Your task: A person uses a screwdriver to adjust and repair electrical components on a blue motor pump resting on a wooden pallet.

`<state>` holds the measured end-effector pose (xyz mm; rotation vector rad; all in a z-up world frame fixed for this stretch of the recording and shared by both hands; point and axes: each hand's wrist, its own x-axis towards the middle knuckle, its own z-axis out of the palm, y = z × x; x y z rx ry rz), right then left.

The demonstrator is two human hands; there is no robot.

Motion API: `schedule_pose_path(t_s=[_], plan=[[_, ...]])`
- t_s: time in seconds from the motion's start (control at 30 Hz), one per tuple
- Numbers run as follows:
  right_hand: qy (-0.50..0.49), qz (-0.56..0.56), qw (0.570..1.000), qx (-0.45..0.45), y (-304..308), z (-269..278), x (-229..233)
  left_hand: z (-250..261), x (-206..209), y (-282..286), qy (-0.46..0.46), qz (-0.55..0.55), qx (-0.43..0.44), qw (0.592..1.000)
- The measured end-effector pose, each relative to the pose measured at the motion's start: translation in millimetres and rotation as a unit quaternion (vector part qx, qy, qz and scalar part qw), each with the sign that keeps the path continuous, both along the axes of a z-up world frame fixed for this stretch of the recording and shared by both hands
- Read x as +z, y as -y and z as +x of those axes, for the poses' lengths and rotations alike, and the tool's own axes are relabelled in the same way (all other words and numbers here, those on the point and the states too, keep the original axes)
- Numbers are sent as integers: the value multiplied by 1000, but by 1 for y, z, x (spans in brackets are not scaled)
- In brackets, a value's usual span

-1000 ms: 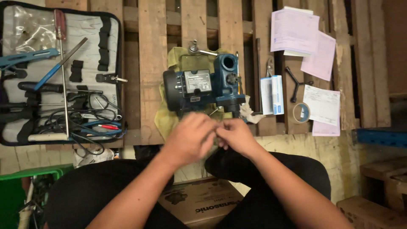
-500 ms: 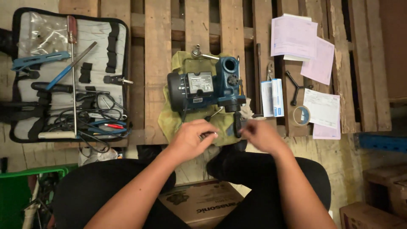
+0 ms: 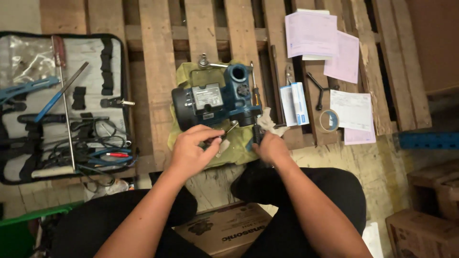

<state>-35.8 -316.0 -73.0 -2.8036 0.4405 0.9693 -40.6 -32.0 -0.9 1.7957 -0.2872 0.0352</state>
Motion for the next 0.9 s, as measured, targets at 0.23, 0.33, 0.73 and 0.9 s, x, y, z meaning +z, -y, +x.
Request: schedule_pose_path(t_s=[0.23,0.33,0.73,0.9], plan=[[81,79,987,-111,-16,6,150,5,21,-4,-18,1,30,999],[268,150,930,-204,11,2,154,12,21,-11,-15,-15,50,999],[541,592,580,-141,3,1,166,17,59,-17,-129,-25,49,990],[553,582,593,-55,-42,10,171,12,50,-11,-35,-111,36,992]])
